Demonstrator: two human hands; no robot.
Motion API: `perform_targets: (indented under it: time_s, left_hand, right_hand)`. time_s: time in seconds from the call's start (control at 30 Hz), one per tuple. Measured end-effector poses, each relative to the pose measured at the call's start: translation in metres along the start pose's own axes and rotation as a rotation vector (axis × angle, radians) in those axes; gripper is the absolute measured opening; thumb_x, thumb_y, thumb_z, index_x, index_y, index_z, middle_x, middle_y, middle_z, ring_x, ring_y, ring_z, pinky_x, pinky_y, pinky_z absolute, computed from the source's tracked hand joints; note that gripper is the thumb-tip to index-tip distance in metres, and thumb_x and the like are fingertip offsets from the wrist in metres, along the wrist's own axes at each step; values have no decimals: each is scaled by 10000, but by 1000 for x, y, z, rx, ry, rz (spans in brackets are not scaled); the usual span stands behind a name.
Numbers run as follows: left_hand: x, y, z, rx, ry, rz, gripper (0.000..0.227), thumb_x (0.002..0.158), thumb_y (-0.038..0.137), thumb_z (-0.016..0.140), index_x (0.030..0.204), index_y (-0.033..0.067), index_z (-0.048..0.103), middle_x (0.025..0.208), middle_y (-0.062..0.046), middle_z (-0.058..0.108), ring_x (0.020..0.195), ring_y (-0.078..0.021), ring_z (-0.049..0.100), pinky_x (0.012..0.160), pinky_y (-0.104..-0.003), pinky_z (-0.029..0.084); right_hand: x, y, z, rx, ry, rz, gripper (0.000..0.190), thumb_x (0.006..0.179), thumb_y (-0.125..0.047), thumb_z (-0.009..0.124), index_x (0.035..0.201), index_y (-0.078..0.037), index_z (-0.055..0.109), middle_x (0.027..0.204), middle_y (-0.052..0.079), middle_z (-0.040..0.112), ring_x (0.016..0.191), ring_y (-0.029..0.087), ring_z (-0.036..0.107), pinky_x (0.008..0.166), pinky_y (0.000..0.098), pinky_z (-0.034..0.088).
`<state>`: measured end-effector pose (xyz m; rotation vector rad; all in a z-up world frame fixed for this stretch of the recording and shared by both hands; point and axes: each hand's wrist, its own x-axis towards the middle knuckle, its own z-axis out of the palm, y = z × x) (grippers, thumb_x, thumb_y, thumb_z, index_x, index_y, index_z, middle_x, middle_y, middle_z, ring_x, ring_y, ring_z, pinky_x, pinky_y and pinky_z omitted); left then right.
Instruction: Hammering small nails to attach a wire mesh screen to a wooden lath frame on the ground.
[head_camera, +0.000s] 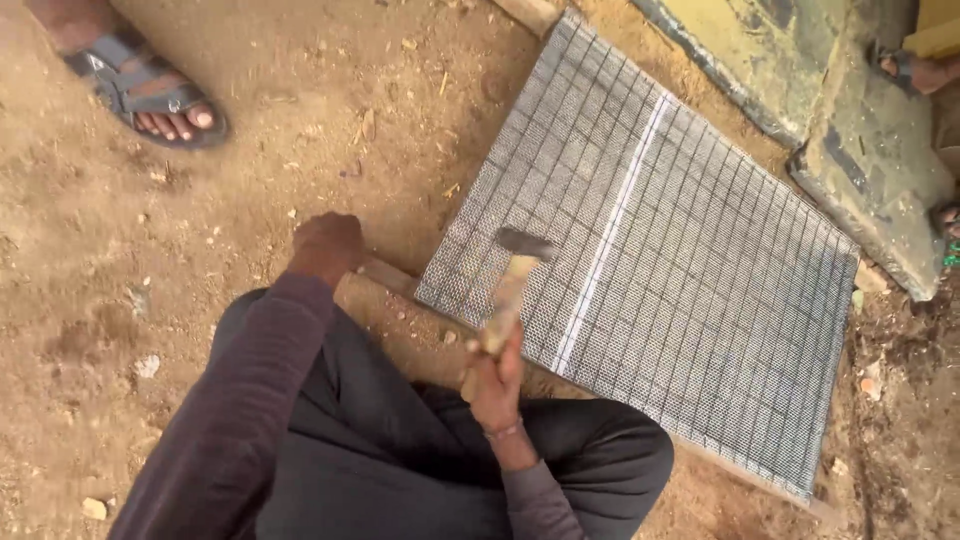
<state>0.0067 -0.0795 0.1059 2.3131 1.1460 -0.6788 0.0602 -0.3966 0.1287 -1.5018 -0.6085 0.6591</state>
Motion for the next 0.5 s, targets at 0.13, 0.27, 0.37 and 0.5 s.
perform_targets:
  time_s: [0.13,0.27,0.37,0.5]
  left_hand:
    - [-4,2,3,-27,26,-32,343,907,223,768,1230,109,767,1308,-129,716,1230,-340,680,947,-453,585]
    - [8,2,4,-61,67,-32,296,929,202,741,1205,95,747,1266,-143,719,1192,-346,679,901,-473,597]
    - [3,2,4,-97,90,-53,270,925,204,744,1174,100,757,1250,-136,721,1187,-348,679,912,-469,587]
    - [-4,1,0,-95,46,-41,282,919,225,763,1160,77,772,1215,-158,740,1162,-347,702,908,-442,593]
  right_hand:
    - [-14,51,-22,94,83,-254,328,1039,50,516,1349,-28,443,977,60,571,730,129,561,562,294,520]
    - [8,38,1,-39,-26,-12,197,1036,30,495,1220,-35,524,859,69,534,617,141,522,489,288,475]
    - [8,2,10,1,-90,256,439,930,24,464,1357,-70,425,819,88,598,517,117,519,444,275,472]
    - [-1,-21,4,125,-13,27,431,932,47,450,1352,-48,453,888,80,623,556,120,553,444,283,505]
